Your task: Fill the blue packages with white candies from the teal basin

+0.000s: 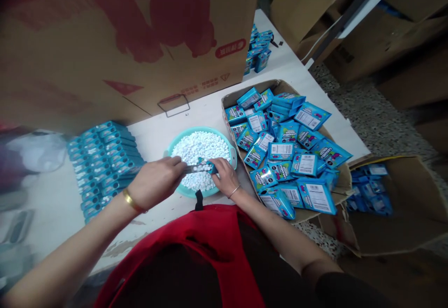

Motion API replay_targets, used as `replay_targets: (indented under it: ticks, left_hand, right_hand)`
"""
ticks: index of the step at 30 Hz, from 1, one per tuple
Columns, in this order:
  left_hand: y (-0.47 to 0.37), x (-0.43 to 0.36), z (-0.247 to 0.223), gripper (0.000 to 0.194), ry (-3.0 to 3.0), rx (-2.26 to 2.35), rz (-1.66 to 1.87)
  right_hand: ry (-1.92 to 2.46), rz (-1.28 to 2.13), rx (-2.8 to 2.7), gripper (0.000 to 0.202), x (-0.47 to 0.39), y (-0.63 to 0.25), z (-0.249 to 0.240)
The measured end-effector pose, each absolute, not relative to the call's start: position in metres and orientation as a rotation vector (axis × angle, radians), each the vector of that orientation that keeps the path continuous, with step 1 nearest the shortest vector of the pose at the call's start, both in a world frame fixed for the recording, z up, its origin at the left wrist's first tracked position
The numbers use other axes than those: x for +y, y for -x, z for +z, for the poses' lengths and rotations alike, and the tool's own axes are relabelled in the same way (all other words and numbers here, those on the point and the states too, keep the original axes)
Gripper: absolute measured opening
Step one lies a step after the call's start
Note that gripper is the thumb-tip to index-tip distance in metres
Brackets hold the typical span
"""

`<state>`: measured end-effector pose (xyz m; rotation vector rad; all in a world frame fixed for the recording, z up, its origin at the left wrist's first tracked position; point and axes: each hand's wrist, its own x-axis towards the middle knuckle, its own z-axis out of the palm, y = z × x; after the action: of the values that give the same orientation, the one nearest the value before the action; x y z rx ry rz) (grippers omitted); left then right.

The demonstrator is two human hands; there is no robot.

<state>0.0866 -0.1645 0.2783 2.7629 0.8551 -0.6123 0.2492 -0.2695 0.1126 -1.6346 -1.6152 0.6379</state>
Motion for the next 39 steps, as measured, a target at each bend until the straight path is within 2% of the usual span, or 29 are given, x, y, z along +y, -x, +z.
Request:
replay_targets:
  ticks: [3, 6, 9, 12, 15, 17, 20, 25, 30, 35, 39]
  left_hand:
    - [-0.093, -0.170, 0.292, 0.023, -2.853, 0.777, -0.628]
    - [-0.075, -0.162, 0.283, 0.021, -2.862, 0.858, -0.534]
    - [-0.040, -0.147, 0.238, 0.022, -2.714, 1.126, -0.545]
    - [-0.019, -0.144, 0.168, 0.018, -2.454, 1.250, -0.652]
    - [-0.032, -0.158, 0.103, 0.017, -2.244, 1.259, -0.470]
    - [-0.050, -0.169, 0.076, 0.019, -2.196, 1.236, -0.364]
    - [-0.066, -0.178, 0.059, 0.022, -2.139, 1.213, -0.248]
    - [-0.040, -0.173, 0.069, 0.026, -2.012, 1.121, -0.079]
    - [-0.017, -0.163, 0.111, 0.027, -1.950, 0.975, 0.158]
    - [-0.024, -0.151, 0.172, 0.026, -2.110, 0.861, 0.123]
    - [-0.046, -0.148, 0.218, 0.022, -2.385, 0.758, -0.100]
  right_hand:
    - [1.604, 0.647, -1.587, 0.045, -0.271, -0.248, 0.110]
    - [1.622, 0.662, -1.554, 0.041, -0.273, -0.251, 0.110]
    - [1.649, 0.659, -1.485, 0.037, -0.277, -0.259, 0.111]
    - [1.695, 0.632, -1.408, 0.035, -0.281, -0.268, 0.112]
    - [1.734, 0.596, -1.360, 0.035, -0.285, -0.275, 0.113]
    - [1.749, 0.580, -1.336, 0.035, -0.286, -0.277, 0.113]
    - [1.767, 0.570, -1.295, 0.036, -0.287, -0.278, 0.115]
    - [1.796, 0.592, -1.222, 0.036, -0.289, -0.279, 0.114]
    - [1.797, 0.567, -1.291, 0.036, -0.288, -0.281, 0.106]
    - [1.730, 0.565, -1.493, 0.037, -0.283, -0.273, 0.104]
    - [1.677, 0.609, -1.559, 0.044, -0.278, -0.262, 0.109]
